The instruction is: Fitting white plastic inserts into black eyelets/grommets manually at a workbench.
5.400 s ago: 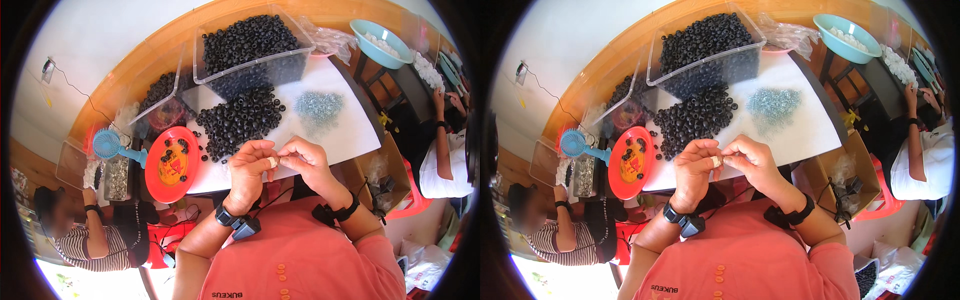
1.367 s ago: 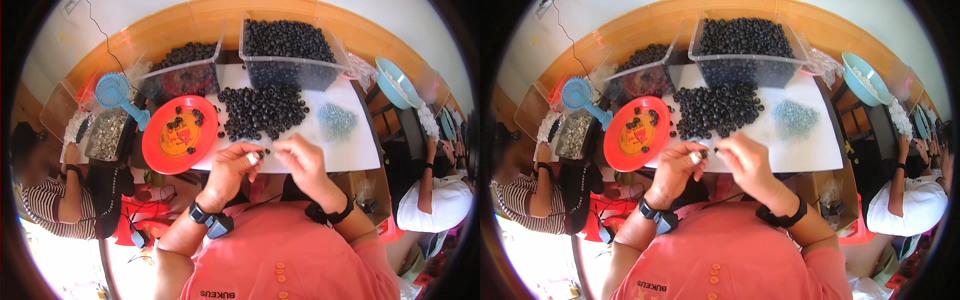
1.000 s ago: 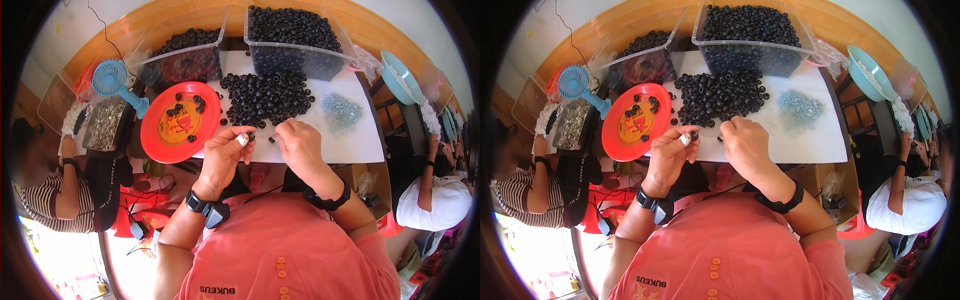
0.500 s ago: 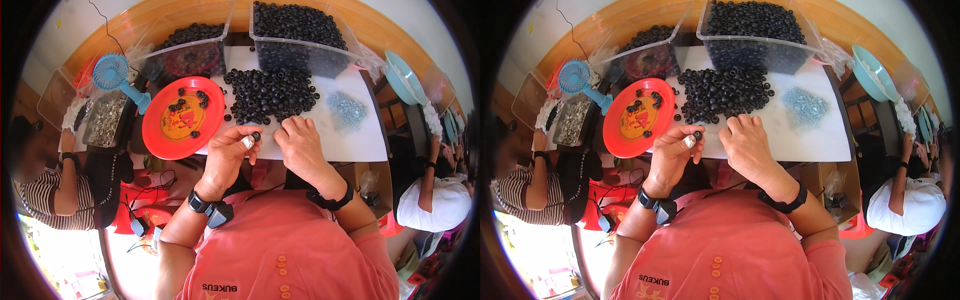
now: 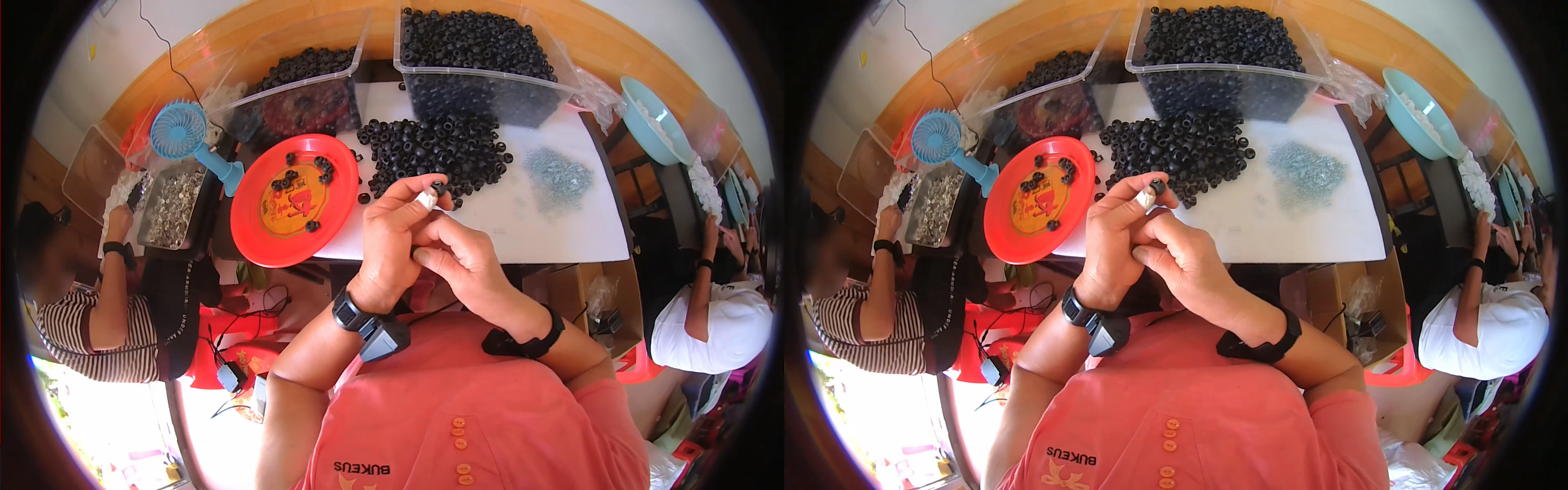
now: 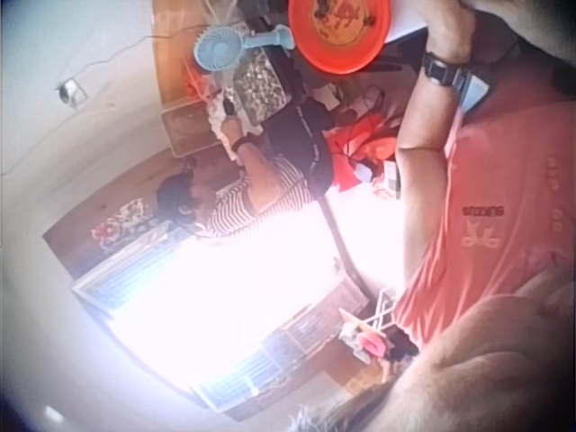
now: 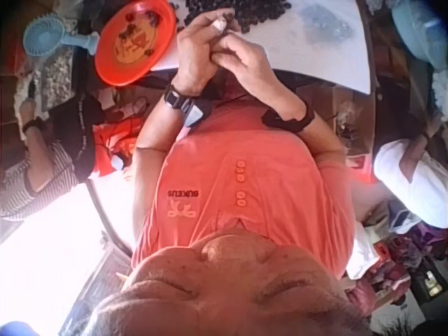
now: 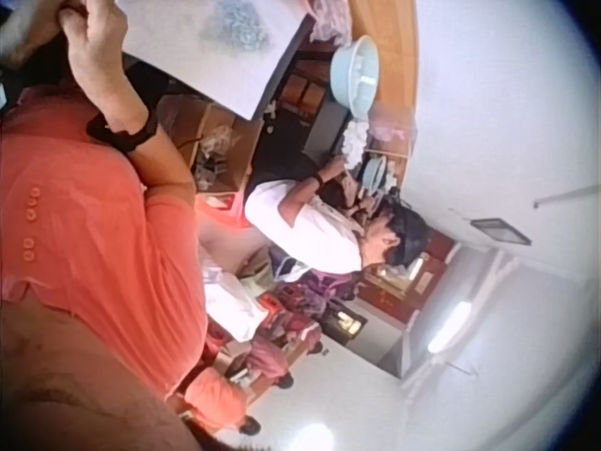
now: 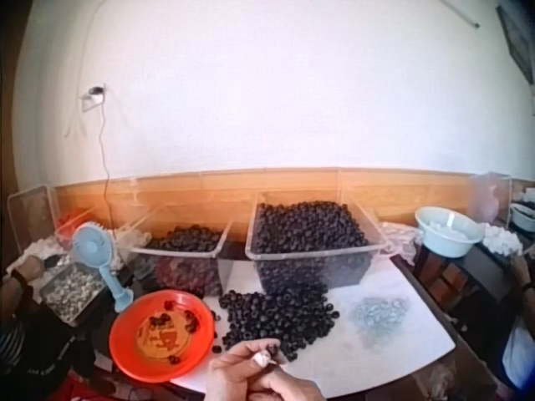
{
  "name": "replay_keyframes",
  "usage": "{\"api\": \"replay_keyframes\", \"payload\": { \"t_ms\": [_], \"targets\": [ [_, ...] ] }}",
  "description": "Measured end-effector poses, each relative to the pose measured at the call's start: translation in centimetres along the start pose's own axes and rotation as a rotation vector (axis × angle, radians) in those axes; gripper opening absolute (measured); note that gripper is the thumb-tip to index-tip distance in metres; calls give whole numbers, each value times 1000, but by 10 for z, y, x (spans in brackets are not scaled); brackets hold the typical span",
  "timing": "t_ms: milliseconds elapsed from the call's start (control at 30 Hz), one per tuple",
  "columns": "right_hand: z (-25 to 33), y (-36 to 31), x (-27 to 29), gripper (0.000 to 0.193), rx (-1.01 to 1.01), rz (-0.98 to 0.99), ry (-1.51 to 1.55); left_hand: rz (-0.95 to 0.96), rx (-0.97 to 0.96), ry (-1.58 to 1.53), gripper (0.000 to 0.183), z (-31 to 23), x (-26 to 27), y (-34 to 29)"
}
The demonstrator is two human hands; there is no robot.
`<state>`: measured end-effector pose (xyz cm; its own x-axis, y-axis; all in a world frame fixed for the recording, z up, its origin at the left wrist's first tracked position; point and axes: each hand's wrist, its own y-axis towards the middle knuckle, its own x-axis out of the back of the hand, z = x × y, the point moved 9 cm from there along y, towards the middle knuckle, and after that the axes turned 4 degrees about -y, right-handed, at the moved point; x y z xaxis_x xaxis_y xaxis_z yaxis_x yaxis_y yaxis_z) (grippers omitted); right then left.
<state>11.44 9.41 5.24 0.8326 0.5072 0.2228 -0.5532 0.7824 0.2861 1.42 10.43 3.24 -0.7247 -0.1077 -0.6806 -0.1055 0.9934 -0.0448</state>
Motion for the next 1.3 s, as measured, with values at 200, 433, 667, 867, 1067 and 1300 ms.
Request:
{"api": "replay_keyframes", "payload": {
  "t_ms": [200,433,667,867,1067,1300],
  "targets": [
    [17,-3,7,14,179,-121,-145,-41,-1,-38,24,6,-2,1],
    [24,-15,8,16,316,-103,-311,-92,22,-34,25,14,4,-4],
    [20,-3,51,7,158,-225,-227,30,-41,48,22,19,19,-14],
    [10,9,49,6,103,-203,-61,44,-59,146,21,24,20,-17],
    [7,13,44,5,100,-179,-85,65,-47,139,22,23,19,-17],
    [7,12,49,5,154,-225,-159,28,-4,120,22,23,20,-17]
  ]
}}
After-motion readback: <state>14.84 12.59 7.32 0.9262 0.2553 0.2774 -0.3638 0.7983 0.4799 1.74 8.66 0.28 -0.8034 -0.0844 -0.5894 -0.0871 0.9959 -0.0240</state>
